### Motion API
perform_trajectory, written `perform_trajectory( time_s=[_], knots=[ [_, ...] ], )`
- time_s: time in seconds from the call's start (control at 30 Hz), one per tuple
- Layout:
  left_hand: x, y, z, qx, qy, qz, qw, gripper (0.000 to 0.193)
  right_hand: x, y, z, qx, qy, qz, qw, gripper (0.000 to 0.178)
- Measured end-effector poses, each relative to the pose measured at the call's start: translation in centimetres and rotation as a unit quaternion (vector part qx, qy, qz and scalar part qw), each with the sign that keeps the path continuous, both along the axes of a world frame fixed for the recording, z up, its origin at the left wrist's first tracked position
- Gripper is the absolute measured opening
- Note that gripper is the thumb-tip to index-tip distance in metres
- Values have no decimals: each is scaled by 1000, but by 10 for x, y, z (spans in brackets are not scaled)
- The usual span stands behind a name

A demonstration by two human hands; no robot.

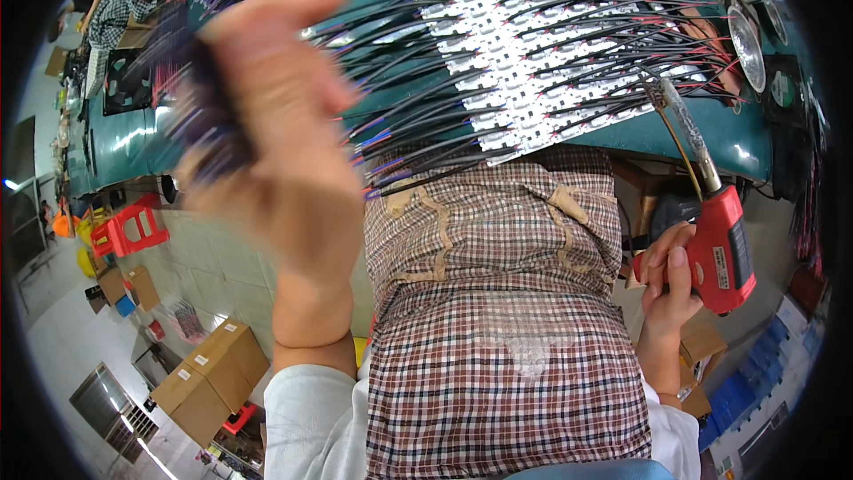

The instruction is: The person holds bundles of wires connected to circuit board strips by hand and applies a handheld soldering tool across the wire ends.

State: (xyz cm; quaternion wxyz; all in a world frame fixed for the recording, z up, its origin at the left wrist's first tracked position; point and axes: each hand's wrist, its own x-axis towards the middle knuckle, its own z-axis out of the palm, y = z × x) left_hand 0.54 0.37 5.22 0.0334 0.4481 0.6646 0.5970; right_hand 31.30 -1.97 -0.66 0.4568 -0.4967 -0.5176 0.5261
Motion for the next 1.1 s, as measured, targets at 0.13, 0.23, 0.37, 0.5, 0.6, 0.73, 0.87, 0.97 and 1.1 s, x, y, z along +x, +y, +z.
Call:
perform_trajectory(
  time_s=[0.13,0.23,0.37,0.5,0.6,0.73,0.87,0.97,1.1],
  knots=[
    [-2,0,-8,111,-108,-78,985,27,-4,12,3,-3,61,6,998,15],
    [0,8,-63,-118,27,-69,990,17,-9,16,4,14,78,21,997,14],
    [26,7,-39,-141,131,-123,974,21,-4,21,3,1,72,-3,997,14],
    [59,12,-34,-259,209,-239,912,26,-6,33,7,6,102,-13,995,13],
    [73,24,-48,-392,212,-274,852,37,-10,38,13,19,125,-13,992,11],
    [68,32,-58,-410,195,-269,850,33,-9,40,14,38,135,-27,990,10],
    [65,34,-62,-384,206,-280,855,28,-3,44,11,45,138,-36,989,10],
    [73,28,-56,-392,252,-259,846,31,1,46,9,65,145,-28,987,10],
    [72,22,-60,-358,296,-268,844,35,1,46,10,103,151,-16,983,10]
  ],
)
